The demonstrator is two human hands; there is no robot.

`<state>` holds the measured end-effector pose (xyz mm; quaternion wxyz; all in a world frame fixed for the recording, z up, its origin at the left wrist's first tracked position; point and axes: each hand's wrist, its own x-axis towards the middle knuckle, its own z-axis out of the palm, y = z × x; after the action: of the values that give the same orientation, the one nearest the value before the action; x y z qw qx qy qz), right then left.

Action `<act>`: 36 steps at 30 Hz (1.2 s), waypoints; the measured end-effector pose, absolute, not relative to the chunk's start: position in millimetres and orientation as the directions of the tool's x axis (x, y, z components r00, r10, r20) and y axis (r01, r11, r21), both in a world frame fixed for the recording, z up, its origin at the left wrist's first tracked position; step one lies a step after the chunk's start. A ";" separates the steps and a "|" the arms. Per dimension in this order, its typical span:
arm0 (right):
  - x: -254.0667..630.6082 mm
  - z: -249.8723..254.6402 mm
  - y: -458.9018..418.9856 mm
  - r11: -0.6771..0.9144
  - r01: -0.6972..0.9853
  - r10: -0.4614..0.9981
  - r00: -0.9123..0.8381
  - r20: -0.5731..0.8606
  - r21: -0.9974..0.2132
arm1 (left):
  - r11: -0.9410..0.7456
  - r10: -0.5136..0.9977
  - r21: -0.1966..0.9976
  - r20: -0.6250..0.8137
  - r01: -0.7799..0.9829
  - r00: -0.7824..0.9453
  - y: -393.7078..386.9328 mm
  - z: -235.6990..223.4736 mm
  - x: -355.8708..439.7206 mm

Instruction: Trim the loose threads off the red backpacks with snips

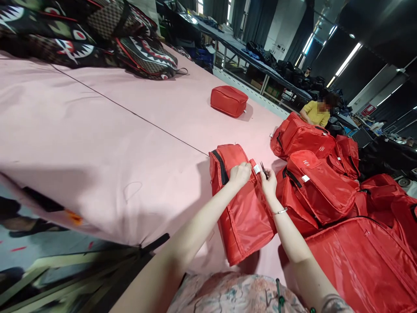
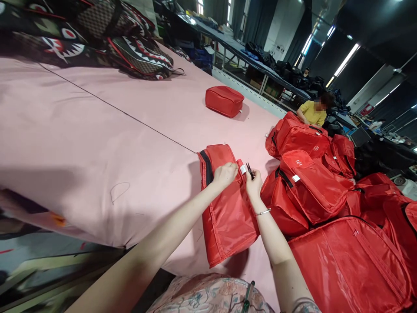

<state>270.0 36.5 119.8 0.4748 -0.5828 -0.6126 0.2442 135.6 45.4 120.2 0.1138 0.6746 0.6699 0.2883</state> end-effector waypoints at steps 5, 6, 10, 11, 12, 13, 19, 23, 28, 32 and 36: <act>271.2 121.7 34.5 0.182 0.468 0.944 0.162 0.286 -0.865 | -0.130 0.937 0.845 0.276 0.518 -0.215 55.8 102.6 123.2; 270.7 122.7 33.3 0.178 0.467 0.944 0.167 0.285 -0.866 | -0.114 0.924 0.920 0.237 0.376 -0.300 57.7 98.1 119.6; 266.1 128.2 27.3 0.199 0.469 0.939 0.161 0.305 -0.861 | -0.106 0.909 0.990 0.136 0.096 -0.395 57.6 88.7 110.4; 265.1 129.7 26.4 0.211 0.469 0.935 0.158 0.317 -0.858 | -0.119 0.919 0.985 0.158 0.128 -0.361 55.1 88.9 110.2; 264.8 130.9 26.2 0.223 0.468 0.931 0.157 0.329 -0.855 | -0.131 0.928 0.974 0.185 0.183 -0.322 51.6 90.1 110.9; 265.4 132.0 26.5 0.232 0.465 0.927 0.160 0.338 -0.855 | -0.143 0.935 0.957 0.214 0.253 -0.281 47.3 91.8 112.1; 298.0 131.7 24.0 0.275 0.327 0.940 0.104 0.324 -0.904 | -0.230 0.953 0.731 0.304 0.643 -0.006 13.9 102.5 124.1; 339.1 122.6 -3.9 0.276 0.327 0.938 0.114 0.327 -0.904 | -0.353 0.917 0.626 0.381 0.695 0.122 -21.0 102.5 141.5; 371.6 99.7 -52.2 0.174 0.324 0.957 0.166 0.237 -0.930 | -0.376 0.926 0.799 0.315 0.470 0.205 -70.6 108.1 167.7; 368.8 87.2 -73.3 0.123 0.266 0.944 0.265 0.196 -0.956 | -0.310 0.947 0.805 0.309 0.506 0.088 -71.8 113.2 179.5; 362.2 90.9 -78.3 0.134 0.458 0.930 0.249 0.272 -0.879 | -0.281 0.952 0.693 0.290 0.663 0.100 -57.7 110.1 188.7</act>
<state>362.2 -78.3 90.9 0.4978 -0.6139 -0.5650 0.2368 188.7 -57.7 110.1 0.1998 0.7143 0.5653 0.3610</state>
